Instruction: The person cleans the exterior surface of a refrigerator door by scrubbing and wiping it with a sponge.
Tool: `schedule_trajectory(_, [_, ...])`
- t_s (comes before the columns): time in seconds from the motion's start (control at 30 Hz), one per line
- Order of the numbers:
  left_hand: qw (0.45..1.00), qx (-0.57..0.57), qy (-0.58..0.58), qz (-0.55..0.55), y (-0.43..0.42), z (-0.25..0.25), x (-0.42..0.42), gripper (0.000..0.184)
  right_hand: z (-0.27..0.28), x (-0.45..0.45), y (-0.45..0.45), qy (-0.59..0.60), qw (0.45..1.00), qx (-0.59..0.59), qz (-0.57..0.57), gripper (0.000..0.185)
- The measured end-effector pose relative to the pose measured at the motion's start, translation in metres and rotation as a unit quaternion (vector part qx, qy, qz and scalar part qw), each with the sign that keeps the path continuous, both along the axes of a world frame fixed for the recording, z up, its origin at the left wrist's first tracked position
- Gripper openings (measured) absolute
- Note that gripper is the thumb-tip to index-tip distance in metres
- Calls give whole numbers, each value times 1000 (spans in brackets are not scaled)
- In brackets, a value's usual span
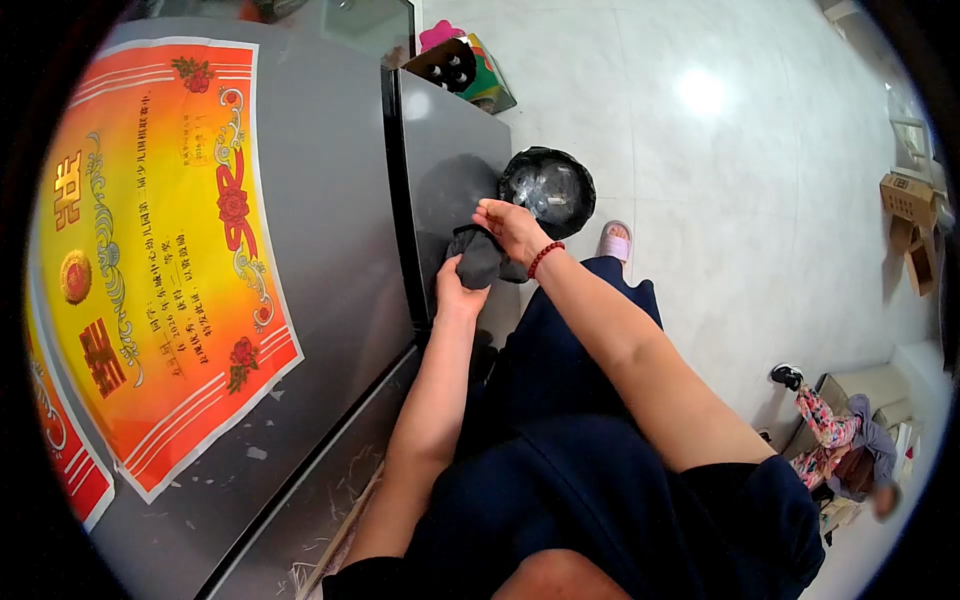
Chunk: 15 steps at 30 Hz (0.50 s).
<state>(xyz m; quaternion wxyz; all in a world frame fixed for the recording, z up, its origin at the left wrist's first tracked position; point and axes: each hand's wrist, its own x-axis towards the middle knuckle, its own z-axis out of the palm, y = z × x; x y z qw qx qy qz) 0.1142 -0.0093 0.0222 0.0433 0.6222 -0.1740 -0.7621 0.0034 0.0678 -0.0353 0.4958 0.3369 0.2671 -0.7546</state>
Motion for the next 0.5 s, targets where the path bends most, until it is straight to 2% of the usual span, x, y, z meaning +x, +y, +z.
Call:
schedule_trajectory(0.23, [1000,1,-4,-5,3,-2,4,28,-9,1,18,36,999,35,18,15])
schedule_trajectory(0.3, [1000,-6,-30,-4,7,6,-1,28,0,-1,22,7,997,76,12,8])
schedule_trajectory(0.5, [1000,18,-15,4,9,-4,6,30,-21,2,32,-7,995,103,14,15])
